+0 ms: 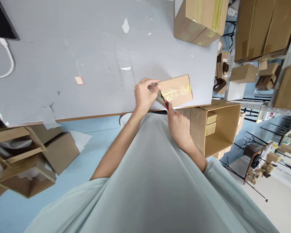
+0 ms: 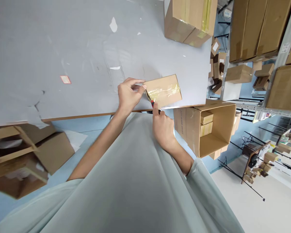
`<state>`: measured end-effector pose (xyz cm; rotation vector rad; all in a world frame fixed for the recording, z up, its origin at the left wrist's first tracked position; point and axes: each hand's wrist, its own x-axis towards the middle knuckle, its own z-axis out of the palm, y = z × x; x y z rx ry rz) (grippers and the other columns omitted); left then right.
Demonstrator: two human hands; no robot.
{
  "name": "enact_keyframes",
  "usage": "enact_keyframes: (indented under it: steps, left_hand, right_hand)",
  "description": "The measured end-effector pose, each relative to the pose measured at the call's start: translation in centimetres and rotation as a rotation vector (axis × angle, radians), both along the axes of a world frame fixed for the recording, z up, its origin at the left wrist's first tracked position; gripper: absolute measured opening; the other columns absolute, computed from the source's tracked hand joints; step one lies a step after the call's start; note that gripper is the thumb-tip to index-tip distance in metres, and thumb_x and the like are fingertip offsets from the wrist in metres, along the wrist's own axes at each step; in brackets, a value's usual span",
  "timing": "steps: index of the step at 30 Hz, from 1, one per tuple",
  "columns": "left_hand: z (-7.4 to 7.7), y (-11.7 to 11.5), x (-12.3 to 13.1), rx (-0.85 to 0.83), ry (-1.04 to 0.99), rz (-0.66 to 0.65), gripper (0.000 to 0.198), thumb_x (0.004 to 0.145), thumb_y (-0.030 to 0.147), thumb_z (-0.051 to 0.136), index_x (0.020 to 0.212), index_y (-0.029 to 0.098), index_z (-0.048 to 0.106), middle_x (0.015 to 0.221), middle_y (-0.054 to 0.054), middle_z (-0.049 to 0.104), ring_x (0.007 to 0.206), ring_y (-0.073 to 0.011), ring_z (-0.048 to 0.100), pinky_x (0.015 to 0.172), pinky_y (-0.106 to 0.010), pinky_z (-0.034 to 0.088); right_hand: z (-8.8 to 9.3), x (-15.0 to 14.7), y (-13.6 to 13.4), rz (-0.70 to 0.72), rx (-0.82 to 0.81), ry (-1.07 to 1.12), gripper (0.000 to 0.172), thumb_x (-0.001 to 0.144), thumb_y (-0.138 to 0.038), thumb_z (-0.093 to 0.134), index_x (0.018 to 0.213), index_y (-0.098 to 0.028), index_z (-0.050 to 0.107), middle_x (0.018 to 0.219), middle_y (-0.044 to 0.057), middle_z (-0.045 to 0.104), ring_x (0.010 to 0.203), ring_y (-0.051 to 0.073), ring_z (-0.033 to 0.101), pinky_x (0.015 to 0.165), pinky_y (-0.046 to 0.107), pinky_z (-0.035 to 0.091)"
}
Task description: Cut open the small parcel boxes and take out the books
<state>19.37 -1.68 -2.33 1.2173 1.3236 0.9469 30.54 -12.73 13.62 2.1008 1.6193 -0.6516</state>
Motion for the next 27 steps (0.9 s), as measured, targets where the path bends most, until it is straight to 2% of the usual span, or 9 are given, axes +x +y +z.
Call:
enact_keyframes:
  steps: [4, 11, 14, 16, 18, 20, 21, 24, 27]
  left_hand:
    - [-0.4, 0.3, 0.1, 0.007, 0.005, 0.017, 0.022, 0.089, 0.023, 0.079, 0.11, 0.025, 0.086, 0.113, -0.003, 0.08, 0.11, -0.0259, 0.08, 0.103, -0.04, 0.064]
    - [-0.8, -0.6, -0.1, 0.001, 0.07, 0.041, 0.024, 0.093, 0.028, 0.079, 0.116, 0.025, 0.086, 0.122, -0.006, 0.081, 0.11, -0.0274, 0.08, 0.099, -0.041, 0.065]
    - [-1.0, -0.7, -0.3, 0.01, 0.097, 0.049, 0.028, 0.098, 0.038, 0.079, 0.121, 0.024, 0.084, 0.128, -0.008, 0.081, 0.11, -0.0279, 0.08, 0.1, -0.041, 0.065]
    - [-1.0, -0.8, -0.3, 0.02, 0.124, 0.068, 0.035, 0.101, 0.048, 0.077, 0.125, 0.023, 0.083, 0.132, -0.009, 0.081, 0.108, -0.0279, 0.081, 0.101, -0.041, 0.065]
    - [-0.9, -1.0, 0.1, 0.029, 0.138, 0.092, 0.044, 0.103, 0.057, 0.074, 0.129, 0.022, 0.082, 0.135, -0.011, 0.081, 0.111, -0.0278, 0.081, 0.103, -0.042, 0.065]
    - [-0.8, -1.5, 0.8, 0.038, 0.132, 0.125, 0.052, 0.105, 0.065, 0.069, 0.133, 0.022, 0.08, 0.14, -0.013, 0.079, 0.12, -0.0287, 0.079, 0.107, -0.042, 0.064]
    - [-0.8, -1.8, 1.2, 0.041, 0.123, 0.144, 0.054, 0.106, 0.067, 0.066, 0.135, 0.023, 0.079, 0.142, -0.014, 0.078, 0.126, -0.0292, 0.077, 0.11, -0.042, 0.063]
    - [-1.1, -2.6, 2.5, 0.039, 0.088, 0.204, 0.06, 0.108, 0.073, 0.06, 0.139, 0.024, 0.077, 0.148, -0.014, 0.076, 0.139, -0.0298, 0.072, 0.12, -0.044, 0.059]
    - [-1.9, -2.9, 3.2, 0.024, 0.044, 0.264, 0.062, 0.108, 0.075, 0.058, 0.141, 0.025, 0.074, 0.15, -0.014, 0.075, 0.142, -0.0295, 0.07, 0.125, -0.046, 0.055]
  right_hand:
    - [-0.4, 0.5, -0.2, 0.042, 0.054, 0.023, 0.067, 0.117, -0.027, 0.04, 0.183, -0.028, 0.032, 0.106, 0.017, 0.082, 0.086, 0.031, 0.083, 0.08, 0.042, 0.066]
    - [2.0, 1.5, -1.8, 0.079, -0.172, 0.039, 0.062, 0.116, -0.021, 0.044, 0.178, -0.024, 0.044, 0.111, 0.018, 0.083, 0.088, 0.029, 0.083, 0.077, 0.036, 0.064]
    - [3.5, 3.0, -2.2, 0.057, -0.111, 0.102, 0.059, 0.119, -0.03, 0.046, 0.178, -0.029, 0.044, 0.113, 0.014, 0.084, 0.088, 0.028, 0.083, 0.08, 0.035, 0.063]
    - [3.6, 5.1, -2.0, 0.0, 0.038, 0.142, 0.058, 0.12, -0.038, 0.044, 0.179, -0.031, 0.042, 0.119, 0.013, 0.084, 0.093, 0.029, 0.083, 0.085, 0.037, 0.063]
    - [2.1, 8.1, -1.1, -0.111, 0.27, 0.172, 0.059, 0.121, -0.043, 0.04, 0.177, -0.027, 0.042, 0.131, 0.014, 0.082, 0.104, 0.03, 0.082, 0.092, 0.038, 0.062]
    - [-0.9, 11.3, 0.5, -0.263, 0.517, 0.218, 0.057, 0.119, -0.045, 0.04, 0.169, -0.02, 0.05, 0.142, 0.017, 0.078, 0.116, 0.031, 0.08, 0.099, 0.04, 0.061]
    - [-2.8, 12.9, 1.4, -0.347, 0.58, 0.269, 0.054, 0.117, -0.049, 0.045, 0.16, -0.018, 0.058, 0.138, 0.017, 0.079, 0.115, 0.03, 0.08, 0.098, 0.039, 0.061]
    - [-8.1, 16.0, 3.9, -0.609, 0.611, 0.571, 0.041, 0.107, -0.059, 0.064, 0.119, -0.02, 0.068, 0.091, 0.003, 0.078, 0.075, 0.02, 0.075, 0.073, 0.029, 0.06]
    - [-11.0, 16.2, 4.7, -0.814, 0.595, 0.839, 0.039, 0.097, -0.059, 0.076, 0.102, -0.024, 0.059, 0.069, -0.01, 0.06, 0.052, 0.012, 0.06, 0.055, 0.023, 0.05]
